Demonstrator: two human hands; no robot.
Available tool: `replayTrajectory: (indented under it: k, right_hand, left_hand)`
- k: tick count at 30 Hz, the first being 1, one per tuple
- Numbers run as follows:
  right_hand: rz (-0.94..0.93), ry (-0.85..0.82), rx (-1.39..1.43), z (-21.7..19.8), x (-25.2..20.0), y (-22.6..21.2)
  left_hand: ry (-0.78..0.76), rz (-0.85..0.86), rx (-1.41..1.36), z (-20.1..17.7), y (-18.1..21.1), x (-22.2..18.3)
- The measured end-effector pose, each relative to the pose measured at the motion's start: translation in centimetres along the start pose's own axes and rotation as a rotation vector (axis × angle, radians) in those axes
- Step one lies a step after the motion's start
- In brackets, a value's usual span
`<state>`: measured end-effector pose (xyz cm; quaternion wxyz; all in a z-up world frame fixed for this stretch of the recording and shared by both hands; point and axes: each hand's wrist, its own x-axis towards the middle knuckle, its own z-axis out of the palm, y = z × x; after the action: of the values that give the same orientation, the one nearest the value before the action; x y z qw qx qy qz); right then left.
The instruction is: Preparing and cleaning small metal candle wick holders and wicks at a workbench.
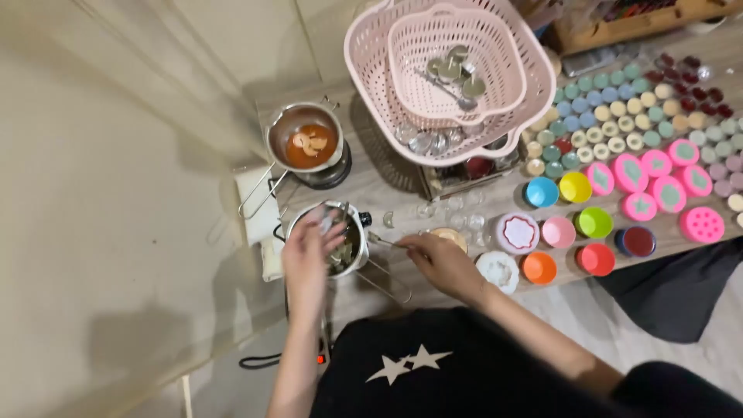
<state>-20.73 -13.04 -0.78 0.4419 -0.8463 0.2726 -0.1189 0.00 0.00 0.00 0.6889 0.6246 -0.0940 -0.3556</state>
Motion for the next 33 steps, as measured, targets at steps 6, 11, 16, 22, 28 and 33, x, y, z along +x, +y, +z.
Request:
replayTrajectory:
  k: [6,11,16,22,28,33]
  right_hand:
    - [0.241,-0.059,0.03,-1.5,-1.6,-1.1]
    - [0.127,0.138,0.155,-2.0,-4.9,1.9]
    - [0.463,0.211,0.198,-5.8,-8.5,3.2]
    - [0.444,0.375,0.013,-10.0,-10.1,6.5]
    - [0.47,0.394,0.11,-13.4,-10.5,8.0]
    - [0.466,0.374,0.151,-14.6,-11.6,8.8]
  left_hand:
    - [-0.161,0.734,0.884,13.0,6.3,3.1]
    - [-0.109,0.97,1.089,14.6,7.1,4.4]
    - [-0.114,0.727,1.233,11.3,4.4,2.1]
    - [-0.291,0.307,1.676,9.2,-10.7,6.9]
    - [-0.363,0.178,1.919,10.5,-18.1,10.7]
    - [-0.499,-0.035,2.171,13.3,-16.0,9.2]
